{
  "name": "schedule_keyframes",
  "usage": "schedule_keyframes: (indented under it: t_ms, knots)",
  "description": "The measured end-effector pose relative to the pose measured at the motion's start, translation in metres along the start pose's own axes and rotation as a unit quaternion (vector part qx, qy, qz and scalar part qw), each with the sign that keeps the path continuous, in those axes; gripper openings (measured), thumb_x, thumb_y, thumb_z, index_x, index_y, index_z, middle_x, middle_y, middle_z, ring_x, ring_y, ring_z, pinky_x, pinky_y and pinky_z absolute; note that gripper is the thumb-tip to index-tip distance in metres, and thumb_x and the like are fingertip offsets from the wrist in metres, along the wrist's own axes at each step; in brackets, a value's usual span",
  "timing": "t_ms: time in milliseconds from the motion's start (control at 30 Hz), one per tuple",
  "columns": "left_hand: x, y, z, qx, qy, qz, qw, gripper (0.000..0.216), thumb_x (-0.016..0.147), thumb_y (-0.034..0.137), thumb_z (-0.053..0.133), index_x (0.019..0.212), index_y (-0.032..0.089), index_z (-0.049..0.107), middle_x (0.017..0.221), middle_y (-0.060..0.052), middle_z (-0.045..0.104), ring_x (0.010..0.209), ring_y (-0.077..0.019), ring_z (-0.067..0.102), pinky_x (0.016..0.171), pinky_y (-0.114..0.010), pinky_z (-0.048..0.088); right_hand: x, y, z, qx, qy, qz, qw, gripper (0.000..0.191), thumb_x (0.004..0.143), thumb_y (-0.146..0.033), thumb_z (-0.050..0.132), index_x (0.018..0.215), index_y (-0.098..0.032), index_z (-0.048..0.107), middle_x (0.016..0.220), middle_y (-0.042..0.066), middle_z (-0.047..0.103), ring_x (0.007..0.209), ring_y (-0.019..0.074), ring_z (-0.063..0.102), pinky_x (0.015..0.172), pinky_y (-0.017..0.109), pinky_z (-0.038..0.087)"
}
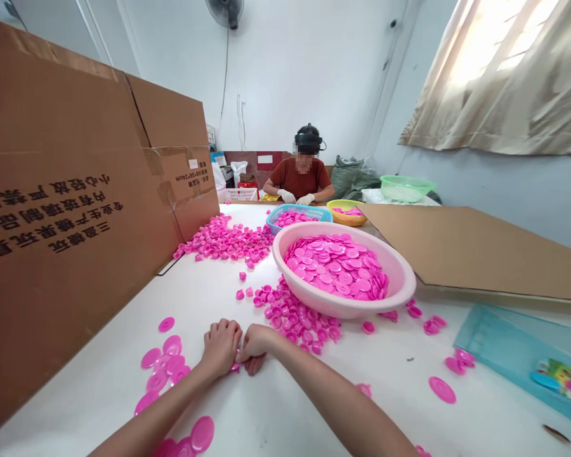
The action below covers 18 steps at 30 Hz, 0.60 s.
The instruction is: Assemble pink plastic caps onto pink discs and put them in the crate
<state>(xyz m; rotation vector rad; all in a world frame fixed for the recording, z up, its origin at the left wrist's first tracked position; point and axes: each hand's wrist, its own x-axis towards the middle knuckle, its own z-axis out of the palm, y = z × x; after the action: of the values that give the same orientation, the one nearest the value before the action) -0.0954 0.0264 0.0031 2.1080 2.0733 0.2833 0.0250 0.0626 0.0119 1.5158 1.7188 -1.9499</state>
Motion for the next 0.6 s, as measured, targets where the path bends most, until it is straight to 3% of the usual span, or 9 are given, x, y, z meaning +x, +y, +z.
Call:
schedule_keyframes:
  t_ms: [100,300,500,600]
  knots:
    - [0.001,0.000,0.003,-0.019,0.010,-0.003,1.000,0.030,0.084,0.034,0.025,0.091,0.022,0.052,0.098,-0.006,0.048,0.090,-0.0200,0.040,0.073,-0.032,0.029,0.003,-0.004,-0.007,-0.032,-0.022,0.036,0.999,0.019,0.064,-0.015,0.061,0.047,-0.012,0.052,0.044,0.005,0.059,0.045,0.0160,0.060,0.040,0.019,0.047]
    - [-0.006,0.003,-0.003,-0.039,0.073,0.001,0.997,0.030,0.085,0.030,0.024,0.094,0.024,0.051,0.095,-0.004,0.052,0.090,-0.0184,0.042,0.075,-0.031,0.027,-0.009,-0.004,0.003,-0.037,0.012,0.009,0.999,0.027,0.070,-0.013,0.053,0.043,-0.013,0.050,0.039,0.002,0.056,0.041,0.0123,0.057,0.039,0.017,0.045]
    - [-0.017,0.010,-0.026,-0.034,-0.008,0.037,0.999,0.033,0.085,0.033,0.024,0.078,0.020,0.054,0.069,-0.003,0.058,0.067,-0.0148,0.051,0.061,-0.025,0.030,-0.026,0.002,0.029,-0.046,0.105,-0.121,0.986,0.020,0.068,-0.012,0.050,0.049,-0.014,0.050,0.042,-0.002,0.055,0.037,0.0096,0.053,0.038,0.016,0.042]
    - [-0.043,-0.014,-0.061,-0.061,-0.011,0.018,0.998,0.030,0.083,0.039,0.030,0.078,0.022,0.055,0.069,-0.001,0.060,0.064,-0.0135,0.053,0.055,-0.022,0.030,-0.031,0.014,0.045,-0.009,0.055,-0.193,0.980,0.014,0.072,-0.025,0.051,0.065,-0.013,0.056,0.058,0.001,0.061,0.044,0.0095,0.056,0.041,0.017,0.043]
